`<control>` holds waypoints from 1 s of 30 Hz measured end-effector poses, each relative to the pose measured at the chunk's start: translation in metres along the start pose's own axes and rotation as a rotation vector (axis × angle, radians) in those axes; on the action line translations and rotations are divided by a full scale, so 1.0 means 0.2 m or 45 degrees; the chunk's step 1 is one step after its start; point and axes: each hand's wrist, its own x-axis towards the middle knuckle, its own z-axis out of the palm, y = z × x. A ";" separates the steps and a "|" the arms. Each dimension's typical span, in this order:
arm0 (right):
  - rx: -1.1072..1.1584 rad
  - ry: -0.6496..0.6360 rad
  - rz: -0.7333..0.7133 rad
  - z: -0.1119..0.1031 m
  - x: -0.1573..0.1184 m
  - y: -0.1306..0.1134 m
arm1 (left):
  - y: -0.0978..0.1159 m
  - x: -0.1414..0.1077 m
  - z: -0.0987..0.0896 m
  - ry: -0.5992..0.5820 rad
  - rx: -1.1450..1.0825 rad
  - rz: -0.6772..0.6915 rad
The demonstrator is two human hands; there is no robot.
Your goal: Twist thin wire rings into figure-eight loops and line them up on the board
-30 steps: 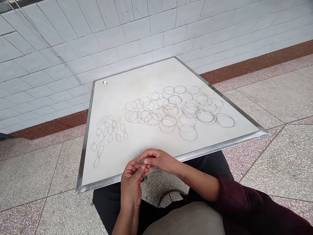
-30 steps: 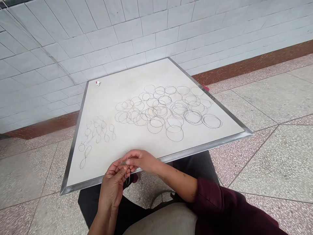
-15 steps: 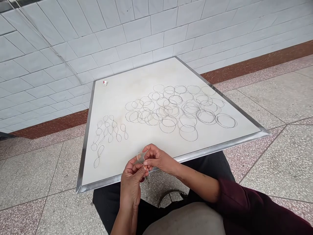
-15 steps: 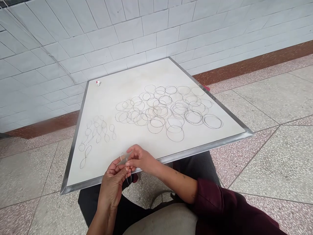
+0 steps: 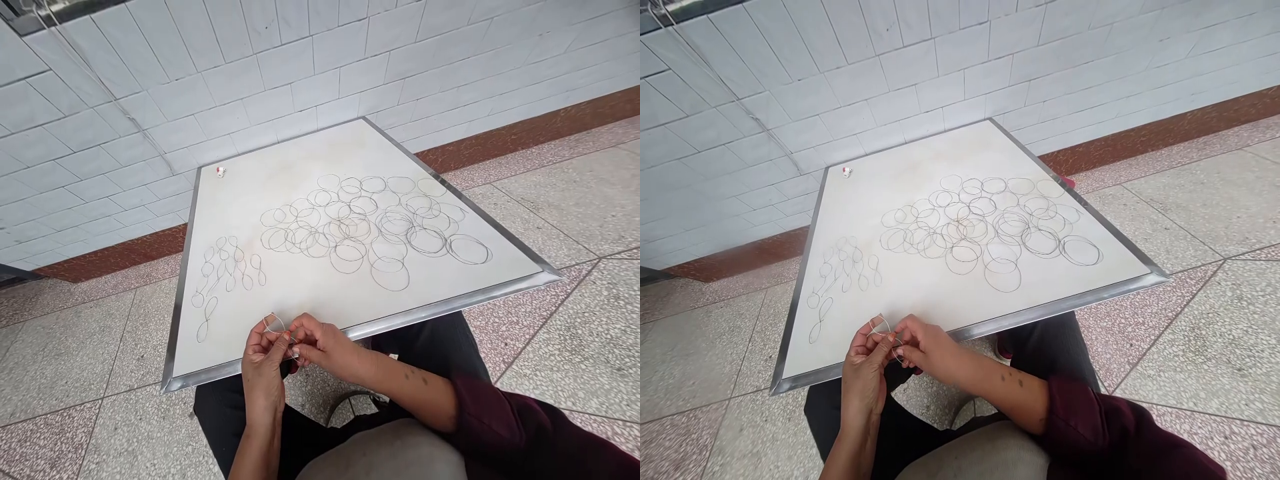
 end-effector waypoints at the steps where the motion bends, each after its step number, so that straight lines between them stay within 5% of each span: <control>1: -0.043 0.001 -0.022 0.00 0.00 0.00 | 0.00 0.00 0.00 -0.010 0.007 0.002; 8: -0.339 0.159 -0.194 0.01 -0.03 0.00 | 0.00 0.01 -0.01 -0.101 -0.007 -0.018; 13: -0.239 0.154 -0.263 0.03 -0.04 0.01 | -0.01 0.01 -0.01 -0.182 -0.085 -0.085; 24: -0.491 0.411 -0.291 0.00 0.01 0.04 | -0.04 0.00 0.02 -0.046 -0.053 0.003; 30: -0.584 0.392 -0.315 -0.01 -0.02 0.03 | -0.03 0.00 0.02 -0.075 -0.011 0.029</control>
